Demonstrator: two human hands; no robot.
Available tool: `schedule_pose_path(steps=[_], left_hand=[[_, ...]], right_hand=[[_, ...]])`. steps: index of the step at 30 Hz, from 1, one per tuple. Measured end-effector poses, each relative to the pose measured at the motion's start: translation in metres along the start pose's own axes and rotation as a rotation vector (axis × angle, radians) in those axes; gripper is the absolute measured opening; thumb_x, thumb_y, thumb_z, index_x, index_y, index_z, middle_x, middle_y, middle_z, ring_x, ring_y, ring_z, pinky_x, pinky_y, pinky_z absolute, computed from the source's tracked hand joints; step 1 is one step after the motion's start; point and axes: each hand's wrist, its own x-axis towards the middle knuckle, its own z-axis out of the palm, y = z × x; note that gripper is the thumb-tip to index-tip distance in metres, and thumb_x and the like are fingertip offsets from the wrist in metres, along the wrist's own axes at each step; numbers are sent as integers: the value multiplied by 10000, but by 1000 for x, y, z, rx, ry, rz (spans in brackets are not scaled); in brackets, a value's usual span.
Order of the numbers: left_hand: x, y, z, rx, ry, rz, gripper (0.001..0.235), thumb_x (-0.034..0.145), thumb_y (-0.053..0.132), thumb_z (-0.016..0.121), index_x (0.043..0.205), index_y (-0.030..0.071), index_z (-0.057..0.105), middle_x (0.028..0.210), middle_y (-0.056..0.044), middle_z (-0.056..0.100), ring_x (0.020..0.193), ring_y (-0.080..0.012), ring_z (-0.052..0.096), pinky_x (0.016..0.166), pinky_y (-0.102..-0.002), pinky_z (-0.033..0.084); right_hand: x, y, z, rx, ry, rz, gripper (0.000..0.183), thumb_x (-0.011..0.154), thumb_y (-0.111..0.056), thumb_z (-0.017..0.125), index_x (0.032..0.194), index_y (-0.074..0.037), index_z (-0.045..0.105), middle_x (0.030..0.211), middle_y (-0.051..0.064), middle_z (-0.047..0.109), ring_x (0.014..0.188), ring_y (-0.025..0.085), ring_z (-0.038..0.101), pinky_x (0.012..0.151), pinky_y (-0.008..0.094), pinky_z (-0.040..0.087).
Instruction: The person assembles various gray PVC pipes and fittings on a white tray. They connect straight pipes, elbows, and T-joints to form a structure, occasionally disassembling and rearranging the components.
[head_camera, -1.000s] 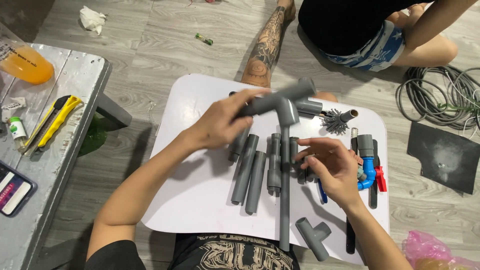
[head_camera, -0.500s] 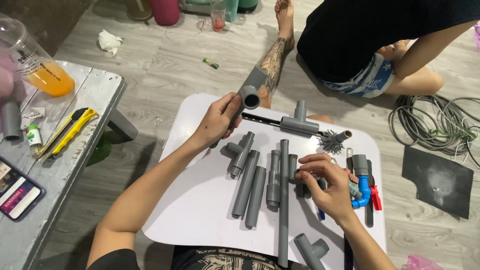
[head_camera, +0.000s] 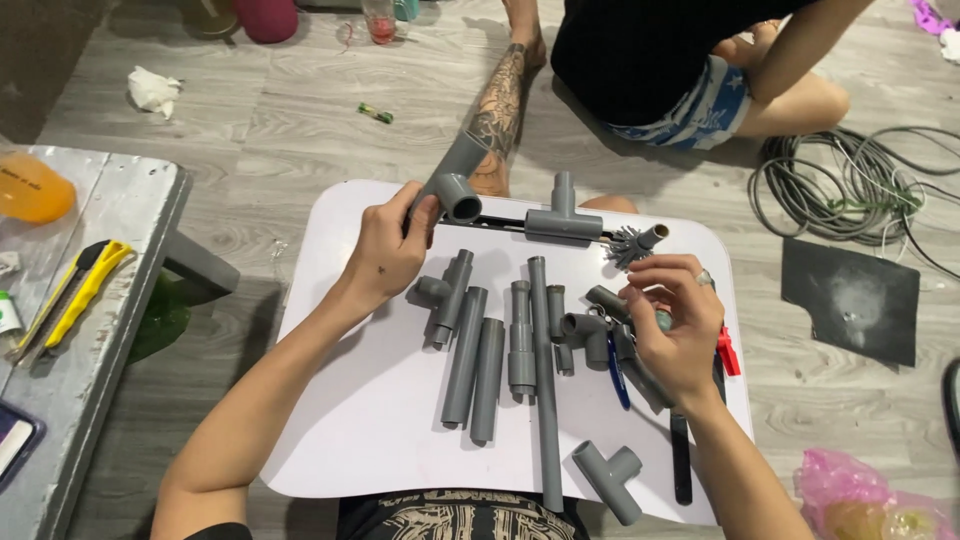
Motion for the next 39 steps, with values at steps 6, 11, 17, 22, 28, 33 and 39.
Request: schedule_pose_path(steps=[6,11,17,22,28,33,39], left_hand=[[-2,-3,0,35,-15,44,392,1116,234,346,811,111,558,507,-40,559,444,-170,518,451,-268,453],[-5,1,6,56,28,75,267,1085,283,468,925,106,586,564,-62,565,477,-185,559,462,-298,470],[-7,-6,7,126,43,42,272,1060,356,524,1035,103,621,618,-83,594,515,-222,605,468,-315,479],[-5,-5,6,146,55,44,315,1042,382,558,1079,82,647,645,-87,599,547,-224,613,478,-311,479],[-2,-3,3,131,65,71,278,1037,369,583,1036,102,659,632,-56,580,536,-205,612,463,-300,478],[-3,-4,2,143,71,73,291,1026,387,605,1025,104,669,642,-51,577,544,-207,619,461,-303,480],[-2,-5,1,141,57,61,288,1029,376,597,1032,96,662,672,-56,590,571,-215,637,474,-314,501]], right_hand=[[-1,3,1,-35,11,3,88,927,46,655,1006,25,687,1023,160,654,765,243,714,640,322,594],[-2,4,3,-32,-7,4,97,921,37,665,1009,14,699,1012,152,653,760,242,718,631,327,597],[-4,3,8,-52,-34,16,97,907,32,694,995,-2,717,1004,137,673,763,235,717,630,319,598],[-6,4,10,-78,-59,22,85,905,19,712,983,-11,725,996,133,684,762,239,717,630,326,600],[-10,-2,15,-134,-64,-29,168,906,39,702,1069,-3,697,1004,128,692,766,264,716,638,354,606],[-7,-8,21,-177,-76,-147,516,878,34,723,1327,24,470,1309,218,480,902,311,683,676,375,605],[14,-35,18,-251,-201,-141,573,859,47,724,1360,44,445,1325,221,441,980,357,659,705,419,589]])
